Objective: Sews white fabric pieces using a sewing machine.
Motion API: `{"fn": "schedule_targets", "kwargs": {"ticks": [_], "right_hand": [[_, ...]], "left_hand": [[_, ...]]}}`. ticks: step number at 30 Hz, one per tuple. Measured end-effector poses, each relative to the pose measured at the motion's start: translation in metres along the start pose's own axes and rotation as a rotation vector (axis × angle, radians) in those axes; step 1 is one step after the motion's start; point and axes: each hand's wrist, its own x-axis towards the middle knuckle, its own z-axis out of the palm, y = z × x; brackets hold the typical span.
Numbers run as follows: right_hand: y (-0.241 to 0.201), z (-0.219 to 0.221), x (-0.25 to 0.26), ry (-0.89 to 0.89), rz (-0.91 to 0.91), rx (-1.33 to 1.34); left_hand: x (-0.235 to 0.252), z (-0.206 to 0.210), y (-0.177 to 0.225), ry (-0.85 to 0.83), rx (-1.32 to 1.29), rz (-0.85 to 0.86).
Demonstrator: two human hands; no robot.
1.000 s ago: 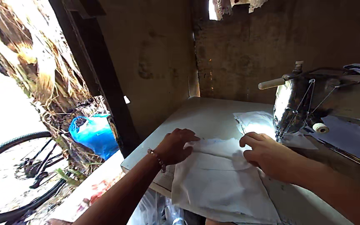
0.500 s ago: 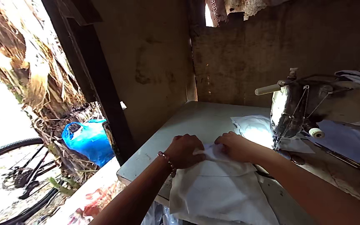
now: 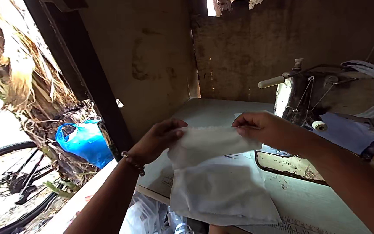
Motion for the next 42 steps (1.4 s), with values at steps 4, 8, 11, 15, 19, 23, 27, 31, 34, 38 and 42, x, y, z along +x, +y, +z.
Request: {"fn": "schedule_targets", "kwargs": {"ticks": [4, 8, 11, 15, 19, 23, 27, 31, 34, 38, 42], "right_hand": [[0.014, 0.007, 0.005, 0.082, 0.184, 0.337], [0.066, 0.032, 0.018, 0.067, 0.353, 0.216], [0.084, 0.042, 0.024, 0.049, 0.420, 0.084], [0.087, 0.045, 0.028, 0.149, 0.397, 0.052], [0.087, 0.049, 0.031, 0.162, 0.392, -0.014], [0.083, 0.046, 0.033, 0.050, 0.414, -0.116], [0.079, 0.043, 0.037, -0.143, 0.371, -0.320], [0.060, 0.050, 0.037, -0.271, 0.429, -0.438], [0.050, 0.051, 0.026, -0.229, 0.437, -0.453], [0.033, 0.032, -0.009, -0.088, 0.330, -0.464], [0.070, 0.017, -0.063, 0.276, -0.034, -0.794]], "left_hand": [[0.007, 0.005, 0.005, 0.035, -0.010, -0.013], [0.030, 0.016, -0.022, -0.087, 0.448, -0.148], [0.037, 0.025, -0.032, -0.119, 0.630, -0.239], [0.037, 0.025, -0.037, -0.035, 0.642, -0.200], [0.034, 0.019, -0.039, -0.005, 0.672, -0.202], [0.028, 0.024, -0.036, -0.024, 0.918, -0.185], [0.017, 0.056, -0.030, -0.019, 1.063, 0.173], [-0.003, 0.110, -0.011, -0.567, 1.050, -0.005], [-0.007, 0.118, -0.009, -0.620, 1.071, -0.061], [0.000, 0.137, -0.009, -0.666, 1.054, 0.036], [0.010, 0.180, -0.008, -0.698, 1.010, 0.223]]}}
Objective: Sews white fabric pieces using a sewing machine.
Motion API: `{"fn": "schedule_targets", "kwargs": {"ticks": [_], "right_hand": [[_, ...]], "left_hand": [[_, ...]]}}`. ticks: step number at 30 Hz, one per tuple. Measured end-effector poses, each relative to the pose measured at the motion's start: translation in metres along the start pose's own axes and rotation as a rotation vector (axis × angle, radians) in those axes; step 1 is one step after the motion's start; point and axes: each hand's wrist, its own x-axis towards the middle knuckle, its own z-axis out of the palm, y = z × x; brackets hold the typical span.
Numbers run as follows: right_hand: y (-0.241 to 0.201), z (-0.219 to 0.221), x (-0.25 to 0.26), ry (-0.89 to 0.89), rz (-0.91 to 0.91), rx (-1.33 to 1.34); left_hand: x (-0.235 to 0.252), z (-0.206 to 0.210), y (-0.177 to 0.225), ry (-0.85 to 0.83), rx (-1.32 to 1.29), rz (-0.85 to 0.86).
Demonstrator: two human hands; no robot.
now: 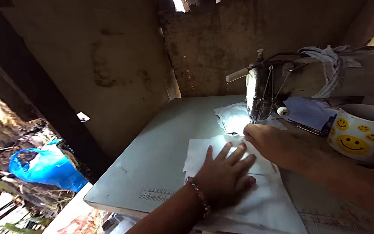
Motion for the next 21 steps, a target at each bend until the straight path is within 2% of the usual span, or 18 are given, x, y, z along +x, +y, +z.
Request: {"fn": "schedule_targets", "kwargs": {"ticks": [2, 5, 6, 9, 13, 15, 18, 21], "right_hand": [[0.025, 0.003, -0.027, 0.159, -0.124, -0.233], [0.049, 0.005, -0.050, 0.149, -0.221, -0.224], [0.054, 0.007, -0.054, 0.090, -0.227, -0.130], [0.063, 0.005, -0.051, -0.254, -0.119, 0.231], [0.067, 0.008, -0.035, -0.361, -0.038, 0.327], [0.069, 0.012, -0.031, -0.351, -0.035, 0.326], [0.075, 0.022, -0.035, -0.238, -0.041, 0.313], [0.074, 0.031, -0.044, -0.085, -0.130, 0.233]], "left_hand": [[0.014, -0.003, 0.012, -0.046, 0.016, 0.035], [0.028, -0.009, 0.013, -0.064, 0.068, 0.088], [0.030, -0.009, 0.010, -0.066, 0.063, 0.101], [0.033, -0.012, 0.006, -0.139, 0.001, 0.071], [0.040, -0.018, -0.006, -0.161, -0.020, 0.030], [0.043, -0.020, -0.012, -0.163, -0.019, 0.019], [0.047, -0.020, -0.016, -0.162, -0.018, 0.020], [0.041, -0.016, -0.023, -0.070, -0.053, 0.127]]}}
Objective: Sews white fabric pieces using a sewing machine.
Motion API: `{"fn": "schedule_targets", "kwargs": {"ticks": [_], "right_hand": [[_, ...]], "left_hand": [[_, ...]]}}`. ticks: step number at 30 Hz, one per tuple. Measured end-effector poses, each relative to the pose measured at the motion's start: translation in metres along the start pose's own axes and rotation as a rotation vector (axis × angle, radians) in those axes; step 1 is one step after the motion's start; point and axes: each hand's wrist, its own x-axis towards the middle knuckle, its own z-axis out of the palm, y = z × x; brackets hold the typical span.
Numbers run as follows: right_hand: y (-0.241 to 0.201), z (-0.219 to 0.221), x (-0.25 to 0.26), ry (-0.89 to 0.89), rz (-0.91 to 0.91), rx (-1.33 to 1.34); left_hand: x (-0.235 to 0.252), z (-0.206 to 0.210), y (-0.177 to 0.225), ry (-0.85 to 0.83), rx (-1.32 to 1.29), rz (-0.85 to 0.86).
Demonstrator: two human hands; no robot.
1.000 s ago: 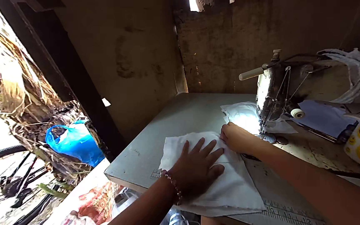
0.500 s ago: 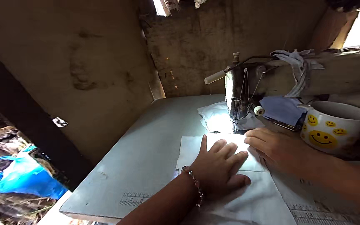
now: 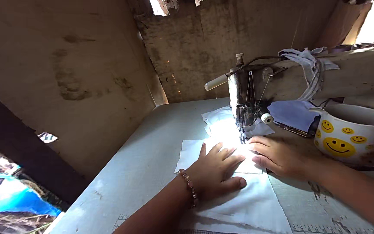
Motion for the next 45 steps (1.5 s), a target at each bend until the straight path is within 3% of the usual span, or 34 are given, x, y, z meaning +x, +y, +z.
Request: {"fn": "schedule_targets", "kwargs": {"ticks": [2, 4, 15, 17, 19, 22, 33, 37, 40, 45], "right_hand": [[0.001, 0.001, -0.005, 0.044, -0.097, -0.026], [0.002, 0.001, -0.007, 0.040, -0.137, 0.016], [-0.009, -0.008, -0.003, -0.124, 0.055, 0.007], [-0.008, -0.004, -0.006, -0.045, 0.011, -0.052], [-0.006, 0.003, -0.009, 0.095, -0.123, -0.109], [-0.010, 0.005, -0.008, 0.108, -0.228, -0.091], [-0.011, 0.008, -0.008, 0.097, -0.178, -0.159], [-0.013, 0.008, -0.008, 0.122, -0.108, -0.227], [-0.025, 0.008, -0.007, 0.130, -0.163, -0.217], [-0.029, 0.009, -0.005, 0.143, -0.257, -0.189]], "left_hand": [[-0.007, 0.007, -0.011, 0.163, -0.034, 0.184], [-0.015, 0.006, -0.017, 0.141, -0.055, 0.264], [-0.005, -0.002, -0.034, 0.051, -0.045, 0.240], [0.001, -0.003, -0.039, 0.047, -0.052, 0.232], [0.006, -0.007, -0.042, 0.015, -0.048, 0.193], [0.014, -0.012, -0.043, -0.022, -0.032, 0.123], [0.039, -0.020, -0.045, -0.033, 0.072, -0.116], [0.039, -0.017, -0.024, -0.062, 0.091, -0.336], [0.036, -0.012, 0.001, -0.111, 0.078, -0.525], [0.023, -0.006, 0.043, -0.193, 0.031, -0.585]]}}
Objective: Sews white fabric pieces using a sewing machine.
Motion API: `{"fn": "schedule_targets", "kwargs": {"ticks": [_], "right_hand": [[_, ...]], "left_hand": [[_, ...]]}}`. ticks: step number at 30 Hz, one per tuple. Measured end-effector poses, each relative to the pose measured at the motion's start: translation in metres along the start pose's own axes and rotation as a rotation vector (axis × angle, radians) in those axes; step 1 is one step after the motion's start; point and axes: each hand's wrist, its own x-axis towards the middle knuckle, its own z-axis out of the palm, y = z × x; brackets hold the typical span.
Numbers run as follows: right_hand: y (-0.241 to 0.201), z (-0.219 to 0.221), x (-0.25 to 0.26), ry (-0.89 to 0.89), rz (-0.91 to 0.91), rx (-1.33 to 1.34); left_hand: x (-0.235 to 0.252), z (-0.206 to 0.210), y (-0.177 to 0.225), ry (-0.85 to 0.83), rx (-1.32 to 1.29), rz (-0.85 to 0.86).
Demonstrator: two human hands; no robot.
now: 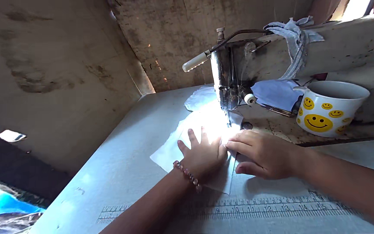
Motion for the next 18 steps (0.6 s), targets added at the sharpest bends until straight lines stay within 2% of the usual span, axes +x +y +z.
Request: {"fn": "schedule_targets", "kwargs": {"ticks": [4, 7, 10, 11, 13, 15, 16, 18], "right_hand": [[0.008, -0.002, -0.003, -0.023, 0.031, 0.009], [0.012, -0.004, -0.002, -0.076, 0.077, 0.055], [0.017, -0.003, -0.001, -0.094, 0.118, 0.102], [0.018, -0.003, -0.001, -0.107, 0.139, 0.123], [0.021, -0.005, 0.000, -0.151, 0.178, 0.170], [0.024, -0.003, 0.001, -0.153, 0.185, 0.180], [0.024, -0.004, 0.001, -0.168, 0.192, 0.184], [0.024, -0.007, 0.001, -0.189, 0.187, 0.161]], "left_hand": [[-0.026, -0.002, 0.015, -0.099, 0.031, 0.065], [-0.032, -0.029, 0.011, -0.245, 0.045, 0.172], [-0.008, -0.069, -0.029, -0.152, -0.234, 0.276], [0.010, -0.078, -0.045, -0.077, -0.385, 0.250], [0.049, -0.093, -0.064, 0.181, -0.598, 0.059], [0.097, -0.096, -0.080, 0.423, -0.597, -0.104], [0.118, -0.092, -0.087, 0.462, -0.543, -0.153], [0.140, -0.085, -0.081, 0.350, -0.335, -0.265]]}}
